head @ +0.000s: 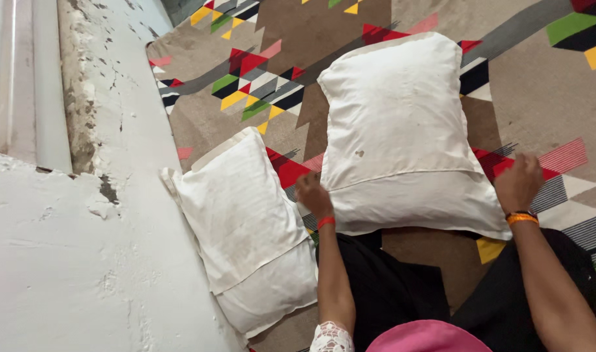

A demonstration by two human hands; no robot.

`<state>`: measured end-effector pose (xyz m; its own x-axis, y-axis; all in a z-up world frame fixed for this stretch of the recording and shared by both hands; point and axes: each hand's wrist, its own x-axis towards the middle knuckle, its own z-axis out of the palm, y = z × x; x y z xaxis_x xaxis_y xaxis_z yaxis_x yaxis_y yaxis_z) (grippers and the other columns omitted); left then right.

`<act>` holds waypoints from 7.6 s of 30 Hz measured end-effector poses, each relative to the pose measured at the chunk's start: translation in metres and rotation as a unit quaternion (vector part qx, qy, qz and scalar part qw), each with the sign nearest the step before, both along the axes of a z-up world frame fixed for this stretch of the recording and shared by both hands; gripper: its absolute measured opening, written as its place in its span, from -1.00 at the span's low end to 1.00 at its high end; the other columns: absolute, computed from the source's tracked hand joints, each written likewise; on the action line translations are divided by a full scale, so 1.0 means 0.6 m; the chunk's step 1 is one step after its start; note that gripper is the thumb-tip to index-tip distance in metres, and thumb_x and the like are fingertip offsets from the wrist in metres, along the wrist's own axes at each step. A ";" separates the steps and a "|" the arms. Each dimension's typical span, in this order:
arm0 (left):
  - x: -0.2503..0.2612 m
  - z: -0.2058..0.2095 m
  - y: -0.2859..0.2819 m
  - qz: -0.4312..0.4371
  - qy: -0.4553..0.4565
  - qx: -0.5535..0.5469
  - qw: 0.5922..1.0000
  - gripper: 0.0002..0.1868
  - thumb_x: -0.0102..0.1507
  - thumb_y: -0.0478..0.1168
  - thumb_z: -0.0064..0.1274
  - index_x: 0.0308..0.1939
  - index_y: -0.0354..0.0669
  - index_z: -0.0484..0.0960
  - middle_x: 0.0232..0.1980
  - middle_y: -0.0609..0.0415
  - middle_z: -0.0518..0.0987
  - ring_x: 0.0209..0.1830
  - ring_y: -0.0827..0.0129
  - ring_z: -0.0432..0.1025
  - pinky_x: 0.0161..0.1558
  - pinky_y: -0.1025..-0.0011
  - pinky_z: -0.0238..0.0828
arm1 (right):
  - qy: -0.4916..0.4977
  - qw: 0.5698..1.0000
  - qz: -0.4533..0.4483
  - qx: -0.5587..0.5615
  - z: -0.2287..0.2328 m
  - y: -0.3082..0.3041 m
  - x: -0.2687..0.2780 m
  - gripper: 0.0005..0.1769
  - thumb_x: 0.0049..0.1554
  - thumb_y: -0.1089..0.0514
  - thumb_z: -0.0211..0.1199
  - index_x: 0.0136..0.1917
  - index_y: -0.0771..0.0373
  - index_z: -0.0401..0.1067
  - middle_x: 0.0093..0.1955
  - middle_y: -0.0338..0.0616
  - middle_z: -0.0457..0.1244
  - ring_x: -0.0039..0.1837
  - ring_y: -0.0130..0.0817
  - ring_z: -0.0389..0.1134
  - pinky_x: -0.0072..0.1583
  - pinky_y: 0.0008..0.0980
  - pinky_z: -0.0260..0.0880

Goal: The person inserts a striped pillow into a white pillowcase while sitting on a patterned rug. They align the corners, push the pillow inside, and smooth the case. The person then places the finished pillow against a white wall and repeats the process with a second pillow.

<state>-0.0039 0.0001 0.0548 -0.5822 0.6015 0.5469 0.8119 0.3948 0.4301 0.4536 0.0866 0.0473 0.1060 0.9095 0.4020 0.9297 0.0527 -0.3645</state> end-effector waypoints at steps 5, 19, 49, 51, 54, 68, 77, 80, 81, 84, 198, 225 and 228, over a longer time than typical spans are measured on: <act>0.099 0.132 0.156 -0.234 0.043 0.081 0.968 -0.38 0.26 -0.50 -0.07 0.39 0.02 0.49 0.41 -0.03 0.40 0.55 0.14 0.21 0.50 -0.02 0.11 | 0.003 0.989 0.128 0.075 0.166 0.082 -0.163 -0.22 0.17 0.25 0.17 0.66 0.19 0.18 0.68 0.24 0.00 0.70 0.21 -0.01 0.59 0.17 -0.06; 0.131 -0.008 0.220 -0.335 -0.030 -0.118 0.934 -0.42 0.50 0.04 -0.28 0.62 0.23 0.16 0.71 0.27 0.10 0.74 0.35 -0.10 0.57 -0.32 -0.33 | -0.089 0.970 0.226 0.003 0.042 0.057 -0.365 -0.16 0.27 -0.20 0.04 0.69 0.13 -0.04 0.75 0.09 -0.17 0.75 -0.03 -0.23 0.61 0.29 -0.35; 0.146 -0.015 0.454 -0.312 0.083 -0.093 0.942 -0.43 0.50 0.04 -0.24 0.61 0.34 0.14 0.70 0.29 0.07 0.73 0.39 -0.10 0.63 -0.25 -0.45 | -0.049 0.973 0.219 0.048 0.038 0.265 -0.389 -0.30 0.32 -0.01 0.14 0.64 0.23 0.14 0.72 0.22 -0.09 0.73 0.06 -0.14 0.62 0.22 -0.26; 0.150 -0.021 0.449 -0.308 0.092 -0.108 0.941 -0.43 0.50 0.06 -0.24 0.62 0.36 0.14 0.71 0.31 0.06 0.74 0.41 -0.11 0.65 -0.22 -0.44 | -0.084 0.972 0.221 0.010 0.031 0.254 -0.386 -0.22 0.25 -0.03 0.14 0.67 0.23 0.11 0.72 0.20 -0.12 0.73 0.04 -0.17 0.60 0.22 -0.27; 0.158 -0.007 0.431 -0.307 0.097 -0.111 0.940 -0.42 0.50 0.07 -0.25 0.62 0.39 0.13 0.71 0.31 0.05 0.74 0.42 -0.12 0.64 -0.21 -0.43 | -0.118 0.970 0.211 0.002 0.033 0.254 -0.375 -0.17 0.25 -0.07 0.12 0.70 0.20 0.08 0.74 0.17 -0.16 0.74 -0.01 -0.20 0.60 0.21 -0.26; 0.129 -0.025 0.193 -0.299 0.059 -0.343 0.889 -0.27 0.38 0.40 -0.38 0.61 0.52 -0.11 0.69 0.44 -0.13 0.70 0.43 -0.19 0.48 -0.40 -0.30 | -0.093 0.951 0.277 -0.096 0.019 0.042 -0.259 -0.15 0.25 -0.31 0.00 0.70 -0.04 -0.07 0.73 0.00 -0.17 0.71 -0.05 -0.18 0.54 0.28 -0.22; 0.122 0.013 0.062 -0.226 0.046 -0.385 0.894 -0.33 0.45 0.40 -0.44 0.62 0.48 0.01 0.73 0.39 -0.06 0.75 0.43 -0.20 0.53 -0.45 -0.45 | -0.097 0.962 0.252 -0.045 0.025 -0.069 -0.219 -0.30 0.36 -0.12 -0.01 0.70 0.05 0.09 0.75 0.04 -0.08 0.73 -0.02 -0.12 0.57 0.37 -0.32; 0.175 0.046 0.066 -0.205 0.132 -0.260 0.934 -0.37 0.45 0.32 -0.38 0.59 0.46 0.09 0.72 0.31 -0.01 0.74 0.40 -0.14 0.55 -0.40 -0.54 | -0.043 0.966 0.256 -0.004 0.054 -0.071 -0.221 -0.36 0.43 -0.05 -0.01 0.71 0.13 0.12 0.77 0.12 -0.07 0.78 0.01 -0.13 0.61 0.35 -0.36; 0.199 0.059 0.079 -0.204 0.139 -0.248 0.937 -0.38 0.46 0.29 -0.36 0.60 0.44 0.10 0.72 0.29 0.00 0.74 0.41 -0.13 0.56 -0.39 -0.54 | -0.034 0.966 0.256 0.003 0.066 -0.065 -0.227 -0.38 0.43 -0.04 0.00 0.69 0.14 0.13 0.78 0.12 -0.07 0.79 0.00 -0.13 0.62 0.35 -0.36; 0.250 0.078 0.088 -0.245 0.049 -0.118 0.961 -0.40 0.50 0.13 -0.30 0.64 0.38 0.08 0.75 0.28 0.01 0.78 0.39 -0.12 0.64 -0.38 -0.53 | -0.012 0.965 0.260 0.021 0.086 -0.048 -0.241 -0.38 0.43 -0.03 0.02 0.68 0.15 0.14 0.79 0.14 -0.08 0.81 -0.01 -0.13 0.66 0.34 -0.35; 0.029 -0.075 -0.077 0.096 -0.152 -0.449 0.875 -0.72 0.32 -0.15 -0.08 0.04 -0.04 0.66 0.18 -0.04 0.56 0.23 -0.01 0.44 0.22 -0.62 -0.03 | 0.031 0.970 -0.044 -0.235 -0.019 -0.084 0.027 -0.70 0.11 -0.03 0.38 0.06 0.15 0.55 0.05 0.11 0.40 0.15 0.20 0.37 0.25 0.36 0.15; 0.020 -0.038 -0.061 0.098 -0.165 -0.154 0.969 -0.77 0.21 -0.05 0.18 -0.21 -0.09 0.65 -0.06 0.00 0.64 0.01 0.01 0.52 0.00 0.01 0.40 | 0.004 0.971 -0.023 -0.236 0.003 -0.072 0.011 -0.67 0.30 -0.06 0.15 0.16 0.17 0.53 0.06 0.20 0.43 0.13 0.24 0.43 0.13 0.19 0.41; 0.027 -0.041 -0.044 0.102 -0.159 -0.141 0.972 -0.69 0.21 -0.01 0.16 -0.16 -0.16 0.62 -0.07 -0.05 0.65 -0.07 0.02 0.55 -0.05 -0.04 0.38 | 0.004 0.974 0.005 -0.224 -0.045 -0.063 0.023 -0.62 0.27 -0.05 0.15 0.22 0.19 0.52 0.05 0.23 0.42 0.09 0.23 0.44 0.09 0.16 0.41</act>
